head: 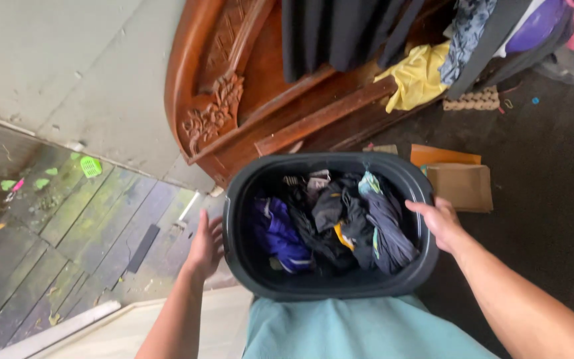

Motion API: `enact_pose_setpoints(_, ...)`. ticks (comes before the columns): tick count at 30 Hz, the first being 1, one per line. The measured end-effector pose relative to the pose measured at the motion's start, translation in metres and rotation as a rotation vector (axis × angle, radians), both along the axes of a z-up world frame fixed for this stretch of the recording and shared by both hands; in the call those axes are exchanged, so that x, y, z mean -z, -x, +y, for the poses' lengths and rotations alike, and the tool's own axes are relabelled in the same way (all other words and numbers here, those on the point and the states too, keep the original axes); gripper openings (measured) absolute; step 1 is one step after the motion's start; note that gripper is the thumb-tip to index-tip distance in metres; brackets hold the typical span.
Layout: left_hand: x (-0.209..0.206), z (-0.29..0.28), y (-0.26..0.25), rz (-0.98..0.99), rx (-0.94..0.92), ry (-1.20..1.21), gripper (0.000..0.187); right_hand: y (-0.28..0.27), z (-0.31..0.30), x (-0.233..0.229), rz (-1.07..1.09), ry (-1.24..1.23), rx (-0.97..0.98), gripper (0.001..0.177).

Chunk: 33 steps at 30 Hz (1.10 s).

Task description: Hanging wet laundry from a bucket onto an outdoor clothesline.

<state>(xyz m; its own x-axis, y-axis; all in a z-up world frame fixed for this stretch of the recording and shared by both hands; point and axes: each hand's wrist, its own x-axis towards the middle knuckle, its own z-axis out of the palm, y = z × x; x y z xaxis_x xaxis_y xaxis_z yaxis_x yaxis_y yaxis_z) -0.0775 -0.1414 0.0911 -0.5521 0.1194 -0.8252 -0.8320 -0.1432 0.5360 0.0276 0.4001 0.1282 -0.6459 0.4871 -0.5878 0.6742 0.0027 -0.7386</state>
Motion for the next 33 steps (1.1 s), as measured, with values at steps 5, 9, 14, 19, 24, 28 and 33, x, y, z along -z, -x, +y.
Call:
enact_pose_setpoints(5, -0.015, 0.023, 0.02, 0.23, 0.127, 0.016, 0.086, 0.016, -0.008, -0.008, -0.022, -0.002, 0.022, 0.043)
enact_pose_setpoints(9, -0.05, 0.021, 0.035, 0.453, 0.531, 0.561, 0.071, 0.015, -0.009, 0.004, -0.144, -0.235, 0.002, 0.053)
enact_pose_setpoints(14, -0.055, 0.0, 0.043, 0.59, 0.543, 0.597, 0.055, 0.019, -0.022, -0.01, -0.132, -0.288, -0.017, 0.056)
enact_pose_setpoints(19, -0.112, 0.031, 0.049, 0.703, 0.456, 0.66, 0.04, 0.037, -0.077, -0.06, -0.197, -0.71, -0.05, 0.081)
enact_pose_setpoints(24, -0.15, 0.084, 0.07, 1.221, 0.549, 0.607, 0.021, 0.053, -0.14, -0.043, 0.388, -0.873, -0.64, 0.042)
enact_pose_setpoints(28, -0.135, 0.112, 0.085, 1.293, 0.664, 0.616, 0.022, 0.08, -0.162, -0.06, 0.294, -1.011, -0.621, 0.061)
enact_pose_setpoints(33, -0.124, 0.12, 0.089, 1.362, 0.706, 0.631, 0.034, 0.087, -0.161, -0.063, -0.08, -0.949, -0.737, 0.038)
